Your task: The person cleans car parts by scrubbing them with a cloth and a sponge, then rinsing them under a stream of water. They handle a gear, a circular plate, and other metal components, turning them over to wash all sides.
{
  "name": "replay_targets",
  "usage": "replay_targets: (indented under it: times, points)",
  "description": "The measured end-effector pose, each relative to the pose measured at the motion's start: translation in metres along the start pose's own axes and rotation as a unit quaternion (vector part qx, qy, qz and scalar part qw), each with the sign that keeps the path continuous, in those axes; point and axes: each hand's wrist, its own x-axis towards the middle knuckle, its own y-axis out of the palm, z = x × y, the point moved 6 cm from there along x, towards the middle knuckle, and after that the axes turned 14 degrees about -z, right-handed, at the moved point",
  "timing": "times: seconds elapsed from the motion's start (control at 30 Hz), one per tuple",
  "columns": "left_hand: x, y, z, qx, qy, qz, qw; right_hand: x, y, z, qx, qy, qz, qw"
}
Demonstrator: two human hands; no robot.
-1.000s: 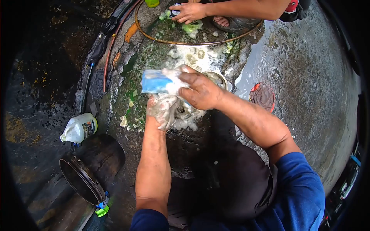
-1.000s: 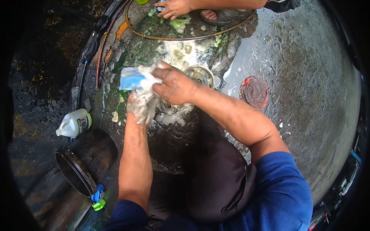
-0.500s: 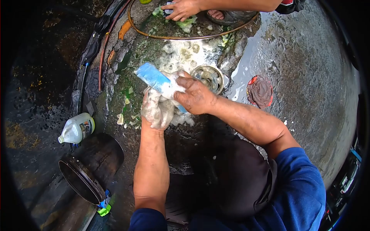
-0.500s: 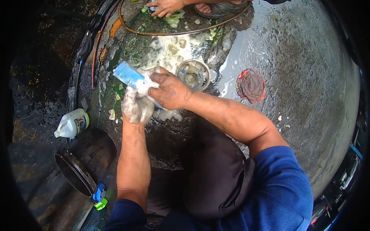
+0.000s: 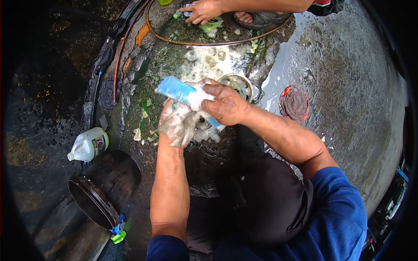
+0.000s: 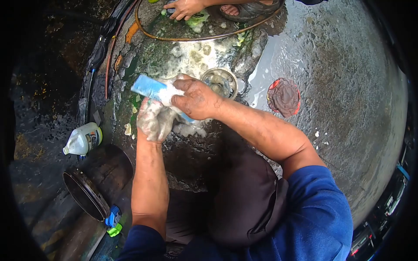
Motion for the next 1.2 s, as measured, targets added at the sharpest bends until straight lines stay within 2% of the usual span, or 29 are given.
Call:
replay_targets:
  times: [0.03, 0.07, 0.13, 0.17, 0.2, 0.27, 0.3, 0.33, 0.37, 0.4, 0.43, 0.47, 0.5, 0.53, 0.6, 0.63, 0.7, 0.73, 0.8, 0.83, 0.87, 0.93, 0.97, 1.0, 1.07, 1.13, 1.17, 1.2]
  points:
    - [0.005, -0.009, 0.002, 0.124, 0.000, -0.009, 0.992, 0.011, -0.009, 0.000, 0.016, -0.034, 0.046, 0.998]
    - [0.012, -0.013, -0.005, 0.294, 0.116, 0.018, 0.949, 0.020, -0.014, 0.003, 0.014, -0.034, 0.045, 0.998]
    - [0.014, -0.013, -0.015, 0.425, 0.202, 0.096, 0.877, 0.031, -0.005, 0.007, 0.054, 0.037, 0.144, 0.987]
    - [0.014, -0.010, -0.016, 0.425, 0.205, 0.096, 0.876, 0.036, -0.007, 0.011, 0.063, 0.038, 0.120, 0.990]
    - [0.017, -0.011, -0.016, 0.309, 0.157, 0.063, 0.936, 0.034, -0.005, 0.012, 0.063, 0.034, 0.119, 0.990]
    - [0.008, 0.007, -0.020, 0.074, 0.028, 0.002, 0.997, 0.019, -0.013, 0.016, 0.019, -0.071, -0.027, 0.997]
    - [0.006, 0.012, -0.022, 0.020, 0.023, 0.061, 0.998, 0.005, -0.009, 0.014, -0.006, -0.037, -0.046, 0.998]
    - [0.003, 0.018, -0.025, -0.033, 0.017, 0.118, 0.992, -0.004, -0.002, 0.008, 0.110, 0.104, -0.035, 0.988]
    - [-0.001, 0.018, -0.023, -0.055, 0.002, 0.101, 0.993, -0.011, 0.003, 0.005, 0.131, 0.141, -0.037, 0.981]
    - [-0.002, 0.017, -0.021, -0.054, 0.003, 0.101, 0.993, -0.015, 0.005, 0.001, 0.151, 0.177, -0.039, 0.972]
    - [0.000, 0.008, -0.017, 0.032, 0.027, 0.057, 0.998, -0.009, 0.003, -0.007, 0.152, 0.175, -0.040, 0.972]
    - [0.003, -0.002, -0.012, 0.118, 0.048, 0.012, 0.992, 0.005, -0.003, -0.005, 0.078, 0.054, -0.014, 0.995]
    - [0.013, -0.015, -0.008, 0.153, 0.040, 0.024, 0.987, 0.011, -0.008, 0.002, 0.000, -0.067, 0.012, 0.998]
    - [0.011, -0.009, -0.016, 0.203, 0.080, 0.028, 0.976, 0.026, -0.014, 0.010, 0.026, -0.037, 0.013, 0.999]
    - [0.009, -0.004, -0.030, 0.295, 0.149, 0.030, 0.943, 0.041, -0.014, 0.022, 0.015, -0.103, 0.050, 0.993]
    - [0.011, -0.009, -0.034, 0.295, 0.153, 0.030, 0.943, 0.040, -0.015, 0.024, 0.015, -0.107, 0.049, 0.993]
    - [0.007, -0.011, -0.044, 0.289, 0.253, 0.117, 0.916, 0.028, -0.009, 0.022, 0.033, -0.072, 0.041, 0.996]
    - [0.003, -0.007, -0.044, 0.289, 0.254, 0.114, 0.916, 0.015, -0.004, 0.018, 0.030, -0.052, -0.021, 0.998]
    - [0.002, -0.006, -0.029, 0.140, 0.060, 0.004, 0.988, -0.001, 0.002, 0.012, 0.156, 0.077, -0.052, 0.983]
    - [-0.001, 0.003, -0.028, 0.119, 0.056, 0.101, 0.986, -0.004, 0.003, 0.011, 0.158, 0.078, -0.052, 0.983]
    - [-0.002, 0.003, -0.024, 0.120, 0.055, 0.101, 0.986, -0.007, 0.006, 0.010, 0.149, 0.083, -0.031, 0.985]
    - [-0.006, 0.006, -0.014, 0.017, 0.018, 0.091, 0.996, -0.004, 0.005, 0.010, 0.138, 0.086, -0.009, 0.987]
    - [-0.004, 0.007, -0.011, -0.043, -0.033, 0.079, 0.995, 0.005, 0.003, 0.010, 0.106, 0.076, -0.004, 0.992]
    - [0.000, 0.007, -0.014, -0.069, 0.006, 0.057, 0.996, 0.014, 0.002, 0.012, 0.074, 0.065, 0.002, 0.995]
    - [-0.002, 0.012, -0.023, -0.070, 0.138, 0.053, 0.987, 0.039, -0.011, 0.026, 0.103, 0.091, -0.020, 0.990]
    - [0.003, 0.012, -0.019, -0.102, 0.125, 0.025, 0.987, 0.048, -0.007, 0.028, 0.003, 0.113, 0.048, 0.992]
    - [0.006, 0.009, -0.016, -0.133, 0.111, -0.004, 0.985, 0.048, -0.003, 0.026, 0.003, 0.113, 0.047, 0.992]
    - [0.006, 0.009, -0.015, -0.132, 0.110, -0.004, 0.985, 0.046, 0.000, 0.029, -0.020, 0.059, 0.008, 0.998]
